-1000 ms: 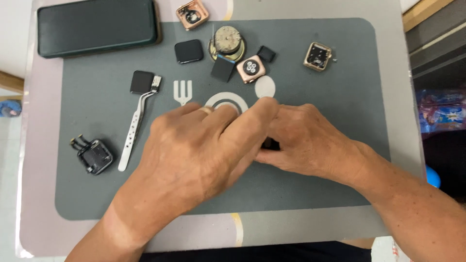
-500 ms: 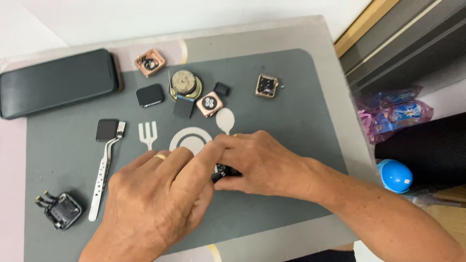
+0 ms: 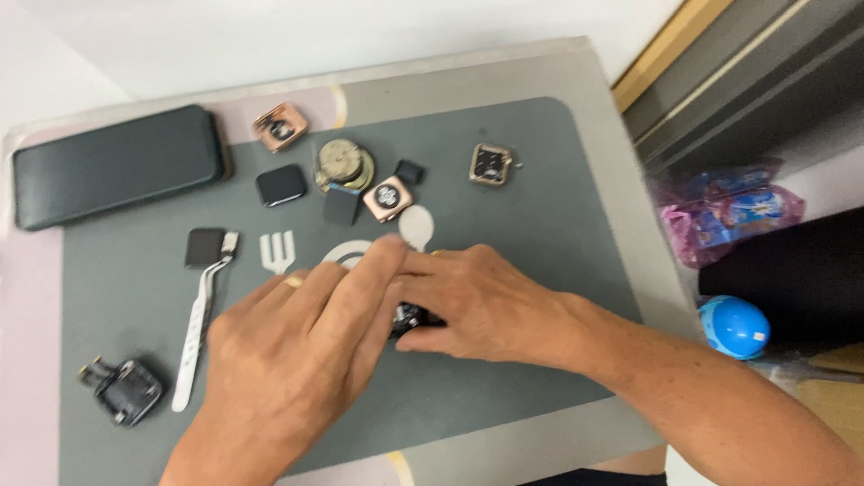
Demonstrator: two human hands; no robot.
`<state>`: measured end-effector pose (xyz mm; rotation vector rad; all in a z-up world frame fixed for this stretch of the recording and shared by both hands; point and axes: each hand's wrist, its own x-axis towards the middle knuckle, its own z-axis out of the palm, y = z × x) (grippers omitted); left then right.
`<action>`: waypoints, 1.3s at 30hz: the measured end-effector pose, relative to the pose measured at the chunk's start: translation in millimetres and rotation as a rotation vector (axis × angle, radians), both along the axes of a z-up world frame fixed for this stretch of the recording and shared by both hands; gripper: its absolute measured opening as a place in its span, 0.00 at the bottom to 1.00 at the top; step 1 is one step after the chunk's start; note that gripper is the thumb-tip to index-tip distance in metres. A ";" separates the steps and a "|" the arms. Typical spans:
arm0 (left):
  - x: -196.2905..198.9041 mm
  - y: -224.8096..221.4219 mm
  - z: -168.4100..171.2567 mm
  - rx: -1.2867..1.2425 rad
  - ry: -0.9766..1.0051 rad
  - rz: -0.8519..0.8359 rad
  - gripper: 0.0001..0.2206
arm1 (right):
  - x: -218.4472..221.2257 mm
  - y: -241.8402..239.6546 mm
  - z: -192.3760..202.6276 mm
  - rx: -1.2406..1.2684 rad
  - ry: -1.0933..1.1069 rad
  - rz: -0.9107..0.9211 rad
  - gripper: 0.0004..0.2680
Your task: The person is using a precision screwdriver to remove screws and manipulate the internal components of a smartwatch on a repair bench.
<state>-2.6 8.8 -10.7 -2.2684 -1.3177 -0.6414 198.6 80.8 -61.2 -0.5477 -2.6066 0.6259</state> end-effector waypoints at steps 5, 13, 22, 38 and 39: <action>3.9 -1.2 1.2 -0.090 -0.141 -0.027 0.16 | 0.0 -0.3 -4.7 -0.009 -0.030 -0.003 0.13; 1.7 -6.0 11.2 -0.440 -0.354 -0.172 0.17 | 0.4 -0.5 -0.7 0.075 -0.055 0.025 0.14; -1.3 -7.5 7.8 -0.512 -0.391 -0.243 0.23 | -1.3 -0.4 -0.5 0.036 -0.053 -0.006 0.13; 3.3 -1.5 8.8 -0.098 -0.226 -0.087 0.12 | 1.4 -0.3 -2.4 0.048 -0.040 0.004 0.17; 4.3 -1.3 9.7 -0.107 -0.210 -0.082 0.12 | 1.8 -0.5 -2.7 0.058 -0.031 0.005 0.18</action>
